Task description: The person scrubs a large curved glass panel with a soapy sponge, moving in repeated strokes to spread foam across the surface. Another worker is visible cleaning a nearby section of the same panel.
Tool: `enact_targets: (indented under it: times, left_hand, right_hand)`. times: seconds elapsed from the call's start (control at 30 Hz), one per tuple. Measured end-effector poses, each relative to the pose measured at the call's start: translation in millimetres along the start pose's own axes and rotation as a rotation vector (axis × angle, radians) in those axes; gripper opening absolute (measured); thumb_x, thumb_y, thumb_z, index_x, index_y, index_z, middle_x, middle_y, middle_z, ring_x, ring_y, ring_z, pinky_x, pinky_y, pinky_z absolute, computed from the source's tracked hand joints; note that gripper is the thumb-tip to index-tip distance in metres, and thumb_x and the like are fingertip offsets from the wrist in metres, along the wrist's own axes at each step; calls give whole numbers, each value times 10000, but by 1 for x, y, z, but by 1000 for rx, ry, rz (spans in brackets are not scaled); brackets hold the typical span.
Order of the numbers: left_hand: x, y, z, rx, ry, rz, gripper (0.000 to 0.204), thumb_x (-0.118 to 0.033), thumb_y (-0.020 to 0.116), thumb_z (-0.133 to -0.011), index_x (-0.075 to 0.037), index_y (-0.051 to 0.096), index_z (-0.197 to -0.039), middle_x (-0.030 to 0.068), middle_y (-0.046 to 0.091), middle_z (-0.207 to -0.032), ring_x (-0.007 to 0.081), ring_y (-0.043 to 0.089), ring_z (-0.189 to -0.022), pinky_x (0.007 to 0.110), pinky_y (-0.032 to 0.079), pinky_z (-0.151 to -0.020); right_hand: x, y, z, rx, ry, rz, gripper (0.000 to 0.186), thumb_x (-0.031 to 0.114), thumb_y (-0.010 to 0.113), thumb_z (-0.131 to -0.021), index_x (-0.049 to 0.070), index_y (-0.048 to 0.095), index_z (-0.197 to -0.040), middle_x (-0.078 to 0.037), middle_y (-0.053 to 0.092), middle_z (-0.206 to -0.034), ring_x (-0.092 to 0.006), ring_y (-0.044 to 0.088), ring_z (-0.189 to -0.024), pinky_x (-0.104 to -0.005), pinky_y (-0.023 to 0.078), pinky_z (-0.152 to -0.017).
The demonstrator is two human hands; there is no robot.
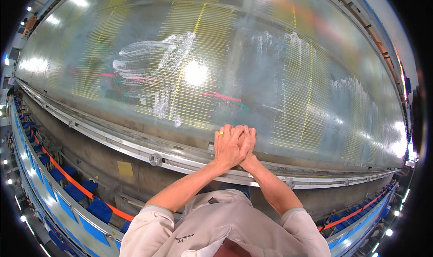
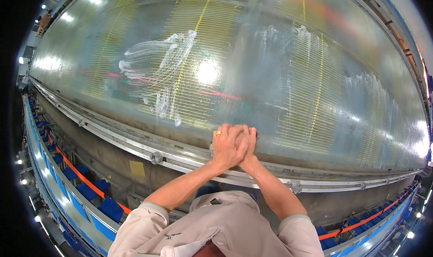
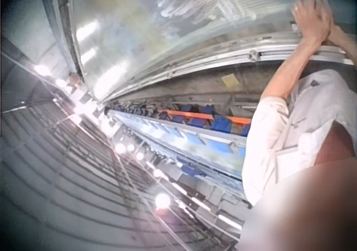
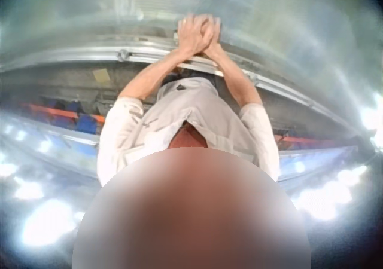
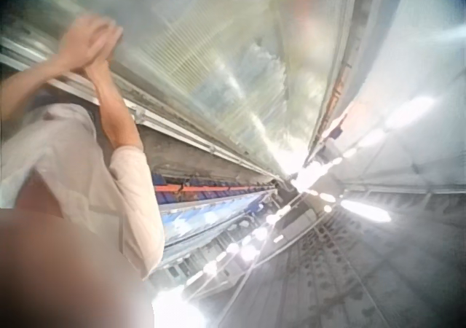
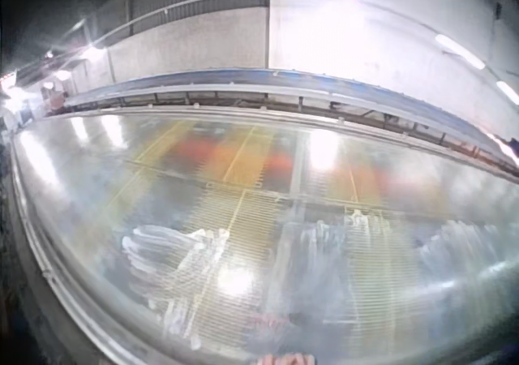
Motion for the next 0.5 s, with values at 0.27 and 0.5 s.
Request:
enact_targets:
  times: [0.27, 0.5]
  left_hand:
    - [45, -11, -162, -221, 107, -29, 264, -317, 669, -892, -151, 718, -1092, 141, 623, -964, 339, 604, -899, 485, 442, -799]
    - [94, -19, -333, -217, 77, 23, 352, -388, 642, -917, -79, 745, -1050, 187, 714, -967, 389, 677, -934, 488, 533, -843]
  right_hand:
    - [-48, -32, -177, -308, -149, 16, 256, 335, 648, -911, 152, 681, -1086, -91, 679, -1111, -323, 569, -1126, -538, 372, -947]
    - [-119, -14, -382, -374, -132, -991, 127, 270, 682, -876, 163, 703, -940, -30, 710, -984, -249, 615, -1049, -460, 415, -857]
Point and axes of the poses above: each hand's wrist, its own z-axis away from the middle knuckle, its own y-axis out of the palm, x = y × z, the point moved 10 cm from there along -z, towards the middle knuckle
